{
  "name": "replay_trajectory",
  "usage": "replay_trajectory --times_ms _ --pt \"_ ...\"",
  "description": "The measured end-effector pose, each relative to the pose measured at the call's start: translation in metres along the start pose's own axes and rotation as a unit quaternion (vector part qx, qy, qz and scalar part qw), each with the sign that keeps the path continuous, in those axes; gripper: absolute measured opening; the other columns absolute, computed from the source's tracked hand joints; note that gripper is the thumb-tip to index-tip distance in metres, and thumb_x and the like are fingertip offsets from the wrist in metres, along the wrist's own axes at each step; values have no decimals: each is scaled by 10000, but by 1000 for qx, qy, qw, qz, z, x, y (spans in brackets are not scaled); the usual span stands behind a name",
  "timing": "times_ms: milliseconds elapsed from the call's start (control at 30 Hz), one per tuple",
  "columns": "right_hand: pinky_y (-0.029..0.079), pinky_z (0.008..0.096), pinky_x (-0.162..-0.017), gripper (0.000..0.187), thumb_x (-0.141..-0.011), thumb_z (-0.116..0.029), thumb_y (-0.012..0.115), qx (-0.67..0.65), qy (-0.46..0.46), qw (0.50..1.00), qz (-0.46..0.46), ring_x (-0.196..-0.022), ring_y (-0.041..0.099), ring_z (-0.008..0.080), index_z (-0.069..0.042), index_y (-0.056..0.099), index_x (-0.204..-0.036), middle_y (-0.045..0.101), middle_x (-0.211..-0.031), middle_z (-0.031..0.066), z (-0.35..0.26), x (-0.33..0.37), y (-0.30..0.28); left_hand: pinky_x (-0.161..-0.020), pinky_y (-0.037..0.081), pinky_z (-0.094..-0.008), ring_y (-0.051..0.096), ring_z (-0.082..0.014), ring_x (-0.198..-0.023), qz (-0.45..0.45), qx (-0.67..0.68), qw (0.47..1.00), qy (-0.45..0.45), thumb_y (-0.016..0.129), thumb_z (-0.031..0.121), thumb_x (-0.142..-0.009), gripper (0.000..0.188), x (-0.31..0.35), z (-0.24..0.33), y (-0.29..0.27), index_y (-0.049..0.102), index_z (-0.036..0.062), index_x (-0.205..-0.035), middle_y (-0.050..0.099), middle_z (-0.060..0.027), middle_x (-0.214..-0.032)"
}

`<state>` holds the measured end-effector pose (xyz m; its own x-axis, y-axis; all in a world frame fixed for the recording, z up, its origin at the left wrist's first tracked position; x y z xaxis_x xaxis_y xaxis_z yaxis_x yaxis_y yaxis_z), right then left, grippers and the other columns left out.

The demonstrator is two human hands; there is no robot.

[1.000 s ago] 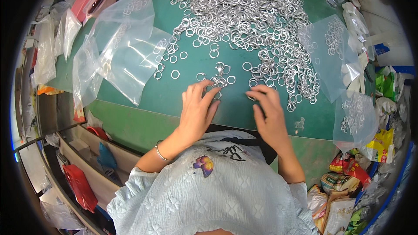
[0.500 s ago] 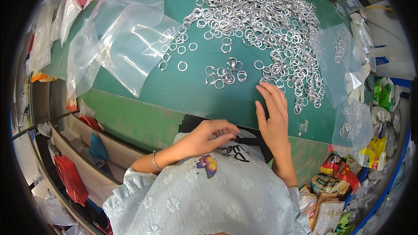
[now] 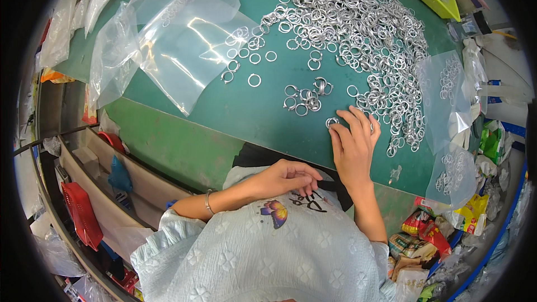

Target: The person sorts a large pile of small metal rings on a green workbench, picking them up by hand and placing them into clear plastic bags. The person repeatedly gathers rings from the table and transfers them into the packaging.

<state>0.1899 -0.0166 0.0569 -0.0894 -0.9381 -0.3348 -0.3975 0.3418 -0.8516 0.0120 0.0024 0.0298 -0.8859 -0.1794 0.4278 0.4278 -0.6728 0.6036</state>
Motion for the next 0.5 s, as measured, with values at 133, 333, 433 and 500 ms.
replay_trajectory --times_ms 133,333,433,500 --pt "318 472 -963 108 -770 -37 672 -16 10 1000 25 -1089 539 278 -42 640 -873 602 -1071 57 1 7 -6 -907 501 -318 620 -207 -1015 6 177 984 -10 452 138 -990 316 -4 -10 -3 543 -69 -1211 618 -169 -1113" --pt "400 421 -871 166 -717 -39 700 -188 -55 976 -90 -986 573 282 -30 642 -872 622 -997 65 -26 14 -23 -897 506 -330 624 -231 -1018 15 336 941 -32 420 292 -998 415 -7 -9 -2 538 -56 -1191 620 -182 -1095" --pt "416 393 -873 199 -736 -54 694 -304 -66 935 -168 -1005 575 302 -21 651 -928 622 -1001 72 -28 18 -19 -755 524 -297 641 -192 -848 36 322 945 -40 439 322 -990 401 -6 -8 -5 601 -39 -1054 651 -167 -960" --pt "406 402 -894 229 -751 -68 687 -229 -22 970 -77 -1053 557 295 -32 649 -974 609 -1048 73 -24 2 -20 -639 503 -275 618 -164 -697 39 283 957 -45 452 319 -988 396 -3 -10 -10 635 -32 -986 662 -154 -852"
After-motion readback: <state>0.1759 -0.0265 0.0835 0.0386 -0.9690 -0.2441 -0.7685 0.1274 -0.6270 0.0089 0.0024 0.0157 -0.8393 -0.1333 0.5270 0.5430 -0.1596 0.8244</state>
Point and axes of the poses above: each hand's wrist, its own x-axis away from the middle knuckle, its own y-axis out of the palm, z = x × y, the point moved 2 cm from there along -x, towards the middle knuckle
